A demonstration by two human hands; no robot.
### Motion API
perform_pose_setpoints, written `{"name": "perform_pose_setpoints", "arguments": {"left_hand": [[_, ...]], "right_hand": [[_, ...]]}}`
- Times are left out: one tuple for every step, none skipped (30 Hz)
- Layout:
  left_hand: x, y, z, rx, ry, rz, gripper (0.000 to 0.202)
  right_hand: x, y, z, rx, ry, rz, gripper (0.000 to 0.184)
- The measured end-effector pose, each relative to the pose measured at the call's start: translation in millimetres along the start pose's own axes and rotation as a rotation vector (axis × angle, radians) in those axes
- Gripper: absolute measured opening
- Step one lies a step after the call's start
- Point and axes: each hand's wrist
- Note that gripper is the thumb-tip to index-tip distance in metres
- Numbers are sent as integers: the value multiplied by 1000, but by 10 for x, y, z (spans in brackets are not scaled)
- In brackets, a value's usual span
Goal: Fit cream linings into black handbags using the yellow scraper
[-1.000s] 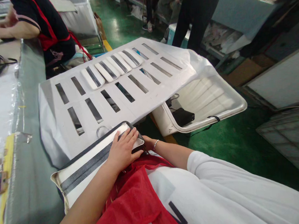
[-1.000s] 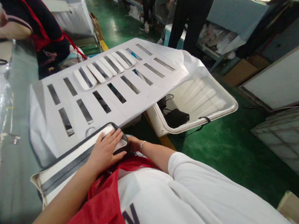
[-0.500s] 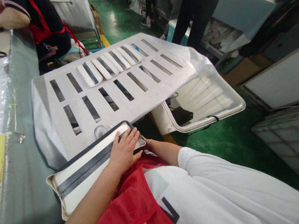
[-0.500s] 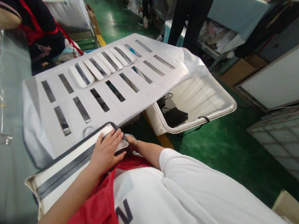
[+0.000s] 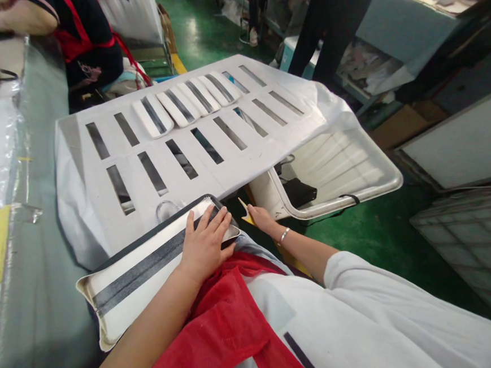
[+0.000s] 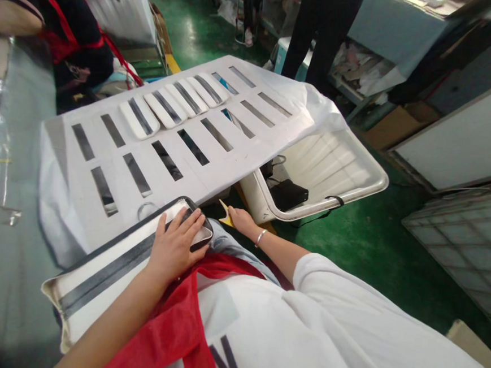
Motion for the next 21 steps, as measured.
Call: {"name": "perform_pose_setpoints", "arguments": {"left_hand": [[4, -12, -16, 2, 10, -11, 58], [8, -25, -33, 4, 18, -21, 58], [14, -39, -51, 4, 26, -32, 57], [22, -52, -67, 2, 32, -43, 57], [31, -65, -80, -1, 36, -56, 56], [42, -78, -89, -6, 37, -70, 55], [53, -91, -94, -10, 34, -84, 54], [65, -104, -95, -15, 25, -98, 52], [77, -117, -91, -18, 15, -113, 51], [87, -128, -85, -19, 5, -127, 50], [95, -137, -78, -17, -2, -141, 49], [100, -144, -71, -14, -7, -152, 49], [103, -149, -66, -9, -8, -161, 48], [104, -150, -62, -3, -6, -167, 48], [103, -149, -62, 4, -2, -167, 48], [101, -145, -64, 10, 4, -164, 49], [100, -140, -70, 16, 14, -157, 49], [100, -134, -77, 22, 26, -150, 50], [100, -127, -87, 26, 36, -144, 50], [102, -120, -96, 28, 45, -139, 52], [104, -112, -106, 29, 52, -138, 53]], "right_hand": [[103, 103, 10, 53, 7, -33, 43], [211, 184, 37, 133, 17, -58, 45], [316, 239, 81, 245, 34, -75, 47], [415, 270, 137, 384, 53, -80, 49], [503, 281, 203, 533, 72, -77, 51], [576, 277, 274, 675, 87, -68, 53], [634, 262, 344, 789, 96, -57, 54], [676, 242, 410, 861, 103, -44, 54], [704, 222, 468, 911, 109, -34, 54], [721, 203, 519, 943, 112, -28, 53], [731, 187, 562, 965, 114, -26, 53], [738, 174, 597, 976, 115, -28, 52], [742, 165, 626, 977, 114, -36, 52], [746, 157, 649, 967, 113, -45, 53], [749, 152, 667, 947, 111, -53, 53], [750, 148, 678, 920, 112, -55, 53], [746, 148, 680, 881, 115, -56, 53], [733, 151, 670, 824, 120, -57, 51], [710, 156, 645, 734, 129, -58, 48], [673, 164, 604, 583, 136, -58, 44], [623, 169, 547, 395, 136, -54, 41]]}}
Point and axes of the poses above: each hand's wrist, its own x-axis away from the middle knuckle, its own y-axis out of the back of the hand, z = x × y, and after that the axes turned 14 degrees about z, right-handed
